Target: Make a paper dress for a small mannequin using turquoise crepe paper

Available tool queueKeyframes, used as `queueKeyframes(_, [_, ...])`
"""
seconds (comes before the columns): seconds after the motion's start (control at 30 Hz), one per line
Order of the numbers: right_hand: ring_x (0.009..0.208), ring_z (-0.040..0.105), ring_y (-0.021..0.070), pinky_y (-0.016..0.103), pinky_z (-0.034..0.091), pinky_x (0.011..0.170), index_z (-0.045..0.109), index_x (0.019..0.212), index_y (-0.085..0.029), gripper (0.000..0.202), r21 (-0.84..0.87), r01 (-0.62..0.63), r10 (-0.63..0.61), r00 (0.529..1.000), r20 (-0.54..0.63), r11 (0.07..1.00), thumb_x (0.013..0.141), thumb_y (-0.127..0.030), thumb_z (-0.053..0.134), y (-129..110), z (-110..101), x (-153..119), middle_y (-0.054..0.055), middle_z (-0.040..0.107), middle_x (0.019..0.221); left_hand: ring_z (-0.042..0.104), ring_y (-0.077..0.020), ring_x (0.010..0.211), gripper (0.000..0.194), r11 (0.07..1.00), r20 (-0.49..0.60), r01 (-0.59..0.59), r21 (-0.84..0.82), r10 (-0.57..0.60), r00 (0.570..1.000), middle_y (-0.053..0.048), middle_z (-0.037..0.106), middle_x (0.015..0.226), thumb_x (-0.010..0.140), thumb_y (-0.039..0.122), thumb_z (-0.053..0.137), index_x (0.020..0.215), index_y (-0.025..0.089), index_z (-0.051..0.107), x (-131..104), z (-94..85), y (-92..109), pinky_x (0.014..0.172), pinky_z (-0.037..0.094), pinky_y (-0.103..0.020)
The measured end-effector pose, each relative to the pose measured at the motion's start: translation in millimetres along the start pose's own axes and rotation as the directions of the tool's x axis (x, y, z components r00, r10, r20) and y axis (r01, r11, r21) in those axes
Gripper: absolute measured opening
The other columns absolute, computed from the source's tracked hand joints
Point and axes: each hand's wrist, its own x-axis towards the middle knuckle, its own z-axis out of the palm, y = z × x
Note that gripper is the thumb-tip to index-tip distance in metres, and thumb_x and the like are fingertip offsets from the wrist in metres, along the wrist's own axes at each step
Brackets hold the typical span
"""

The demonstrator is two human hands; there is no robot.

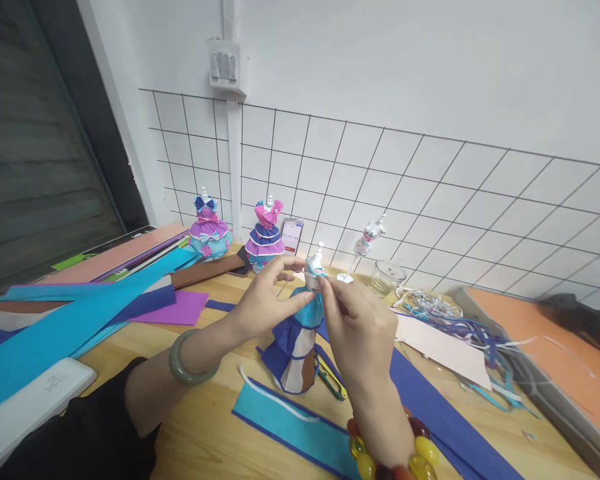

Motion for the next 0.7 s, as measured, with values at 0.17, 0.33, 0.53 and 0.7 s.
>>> queueKeyframes(0.17, [0.052, 0.055, 0.0122, 0.025, 0.038, 0.052, 0.073, 0.084, -0.015, 0.018, -0.038, 0.119, -0.119, 0.993, -0.005, 0.992, 0.089, -0.025, 0.059, -8, 2, -4, 0.004, 0.064, 0.062, 0.058, -0.0200, 0.108, 0.039, 0.999, -0.017, -0.053, -0.003, 0.053, 0.998, -0.008, 0.060, 0.116, 0.078, 0.023, 0.067, 0.114, 0.021, 0.053, -5, 5.4, -3, 0.095, 0.048, -0.036])
queueKeyframes(0.33, [0.050, 0.049, 0.0113, 0.025, 0.036, 0.052, 0.071, 0.082, -0.016, 0.019, -0.118, 0.200, -0.197, 0.980, 0.038, 0.973, 0.091, -0.024, 0.056, -16, 3, -5, 0.001, 0.058, 0.057, 0.061, -0.0193, 0.105, 0.036, 0.998, -0.067, -0.033, -0.061, 0.029, 0.997, -0.009, 0.060, 0.117, 0.079, 0.020, 0.065, 0.113, 0.020, 0.053, -4, 6.2, -6, 0.093, 0.051, -0.035])
queueKeyframes(0.53, [0.052, 0.051, 0.0116, 0.025, 0.036, 0.052, 0.071, 0.087, -0.017, 0.020, -0.128, 0.218, -0.208, 0.974, 0.090, 0.967, 0.093, -0.025, 0.054, -16, 0, -4, 0.001, 0.059, 0.059, 0.062, -0.0185, 0.104, 0.038, 0.996, -0.090, -0.053, -0.076, 0.046, 0.995, -0.008, 0.061, 0.113, 0.077, 0.014, 0.065, 0.113, 0.022, 0.053, -4, 6.4, -9, 0.091, 0.052, -0.034])
queueKeyframes(0.7, [0.057, 0.060, 0.0138, 0.026, 0.038, 0.053, 0.072, 0.092, -0.015, 0.017, -0.162, 0.197, -0.189, 0.980, 0.062, 0.967, 0.091, -0.024, 0.057, -13, -2, -4, 0.004, 0.067, 0.067, 0.062, -0.0191, 0.105, 0.037, 0.997, -0.088, -0.055, -0.060, 0.050, 0.995, -0.008, 0.062, 0.114, 0.078, 0.019, 0.065, 0.113, 0.021, 0.054, -3, 4.7, -7, 0.091, 0.053, -0.033])
